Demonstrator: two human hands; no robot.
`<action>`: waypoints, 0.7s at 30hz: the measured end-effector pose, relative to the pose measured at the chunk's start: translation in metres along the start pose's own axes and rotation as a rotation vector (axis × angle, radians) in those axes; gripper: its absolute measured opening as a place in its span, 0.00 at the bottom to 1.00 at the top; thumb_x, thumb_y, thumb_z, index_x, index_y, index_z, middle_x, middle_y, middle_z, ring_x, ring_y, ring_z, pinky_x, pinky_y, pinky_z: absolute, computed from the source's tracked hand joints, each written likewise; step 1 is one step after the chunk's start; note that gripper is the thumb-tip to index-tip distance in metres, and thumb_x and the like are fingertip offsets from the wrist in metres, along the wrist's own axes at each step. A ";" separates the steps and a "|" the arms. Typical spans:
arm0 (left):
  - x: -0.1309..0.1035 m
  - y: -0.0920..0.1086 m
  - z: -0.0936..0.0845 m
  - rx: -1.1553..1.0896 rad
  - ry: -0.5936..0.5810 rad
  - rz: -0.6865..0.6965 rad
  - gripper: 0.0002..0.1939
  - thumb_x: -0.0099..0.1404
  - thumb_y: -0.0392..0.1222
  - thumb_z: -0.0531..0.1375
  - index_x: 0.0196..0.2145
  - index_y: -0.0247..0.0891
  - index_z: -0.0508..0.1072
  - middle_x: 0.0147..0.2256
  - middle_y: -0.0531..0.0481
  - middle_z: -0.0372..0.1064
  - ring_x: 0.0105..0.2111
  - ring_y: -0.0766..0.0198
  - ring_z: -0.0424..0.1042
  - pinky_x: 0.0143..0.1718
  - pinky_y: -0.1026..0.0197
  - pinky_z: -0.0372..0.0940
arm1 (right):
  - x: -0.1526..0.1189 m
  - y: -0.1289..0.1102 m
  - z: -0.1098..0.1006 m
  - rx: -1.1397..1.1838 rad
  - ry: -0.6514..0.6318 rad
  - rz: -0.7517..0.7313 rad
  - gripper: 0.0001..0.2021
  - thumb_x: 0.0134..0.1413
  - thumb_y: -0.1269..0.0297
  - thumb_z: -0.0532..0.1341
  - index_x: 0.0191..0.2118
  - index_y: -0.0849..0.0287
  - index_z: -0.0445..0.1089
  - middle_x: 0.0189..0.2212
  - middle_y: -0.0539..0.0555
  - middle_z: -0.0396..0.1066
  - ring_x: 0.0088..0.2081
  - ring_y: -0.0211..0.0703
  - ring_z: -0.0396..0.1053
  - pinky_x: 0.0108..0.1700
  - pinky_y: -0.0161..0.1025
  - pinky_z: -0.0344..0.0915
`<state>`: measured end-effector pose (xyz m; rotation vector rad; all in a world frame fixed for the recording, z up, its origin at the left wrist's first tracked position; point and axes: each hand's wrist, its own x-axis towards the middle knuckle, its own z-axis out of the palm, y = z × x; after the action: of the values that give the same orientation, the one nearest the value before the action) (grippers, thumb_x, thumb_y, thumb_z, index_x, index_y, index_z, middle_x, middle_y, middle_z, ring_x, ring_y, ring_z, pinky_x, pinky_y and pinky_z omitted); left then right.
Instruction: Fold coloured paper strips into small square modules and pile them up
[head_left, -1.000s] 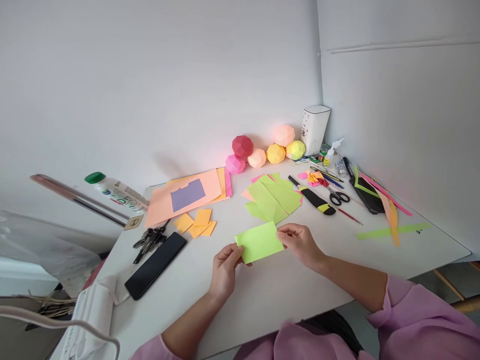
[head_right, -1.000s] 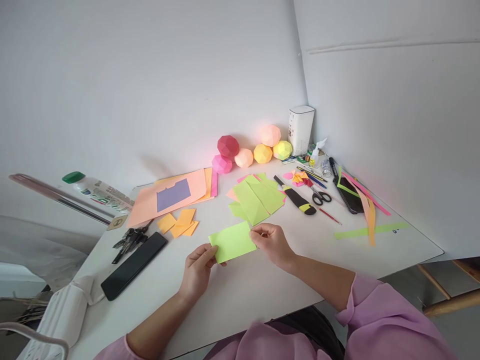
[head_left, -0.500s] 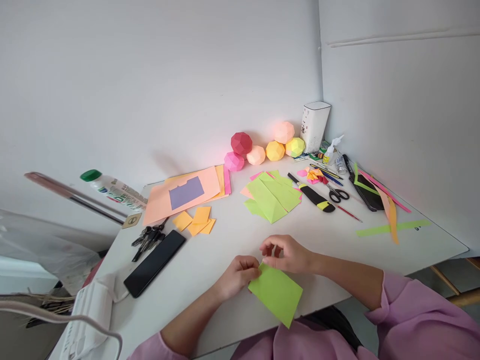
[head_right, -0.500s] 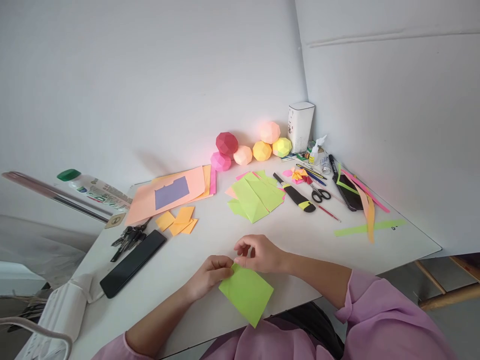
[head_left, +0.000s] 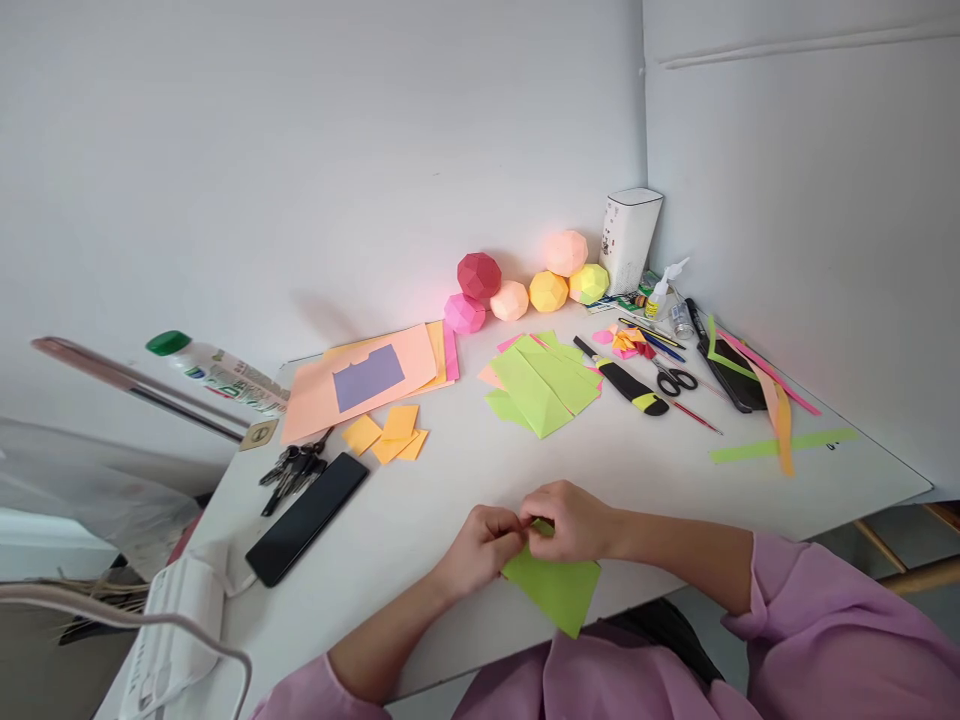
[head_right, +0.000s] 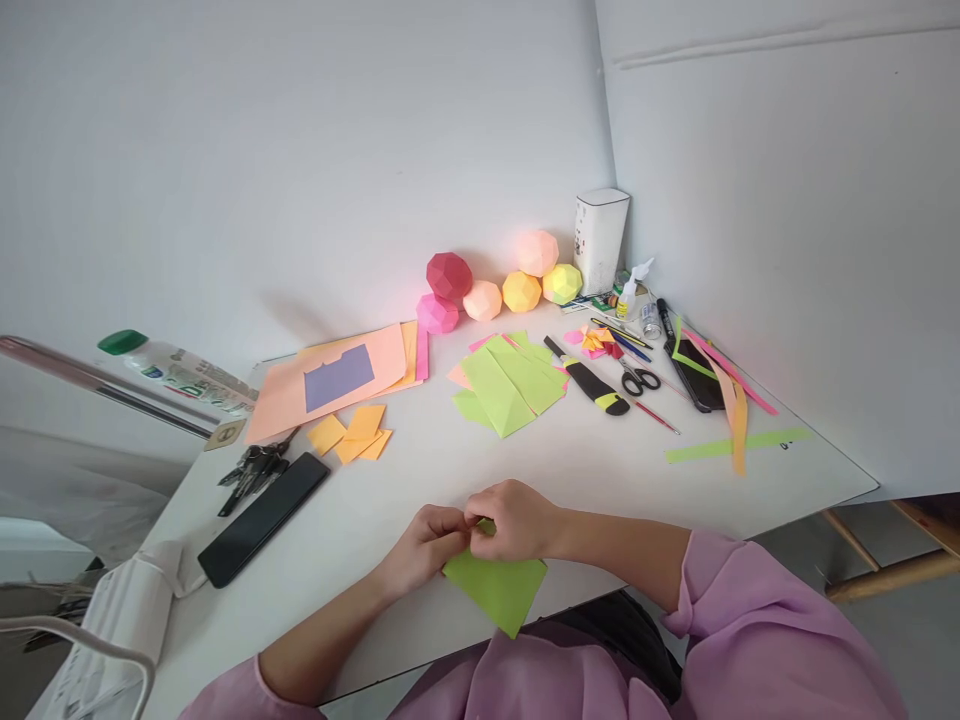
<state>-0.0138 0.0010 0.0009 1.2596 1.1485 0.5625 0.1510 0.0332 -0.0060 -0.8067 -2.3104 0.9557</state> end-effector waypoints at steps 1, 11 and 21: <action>0.000 0.000 -0.001 -0.008 0.002 -0.003 0.09 0.47 0.33 0.50 0.12 0.38 0.57 0.11 0.59 0.49 0.13 0.72 0.50 0.15 0.66 0.45 | 0.001 0.001 -0.003 0.000 0.006 0.002 0.05 0.39 0.74 0.54 0.23 0.59 0.65 0.17 0.47 0.62 0.20 0.34 0.56 0.24 0.32 0.54; 0.002 -0.001 -0.006 -0.110 -0.009 -0.050 0.11 0.49 0.35 0.53 0.12 0.38 0.60 0.10 0.59 0.50 0.12 0.72 0.51 0.15 0.65 0.46 | 0.007 0.008 -0.028 0.304 0.119 0.199 0.04 0.47 0.67 0.56 0.30 0.59 0.66 0.25 0.50 0.67 0.26 0.36 0.63 0.26 0.31 0.59; 0.001 -0.002 -0.006 0.045 0.058 0.146 0.10 0.56 0.41 0.53 0.20 0.36 0.65 0.18 0.55 0.56 0.19 0.69 0.56 0.21 0.66 0.52 | 0.003 0.006 -0.011 0.339 -0.035 0.179 0.07 0.51 0.65 0.55 0.27 0.61 0.67 0.20 0.47 0.62 0.22 0.32 0.55 0.24 0.31 0.54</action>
<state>-0.0191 0.0037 -0.0003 1.3815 1.1280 0.6890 0.1583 0.0433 -0.0030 -0.8647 -2.0472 1.4036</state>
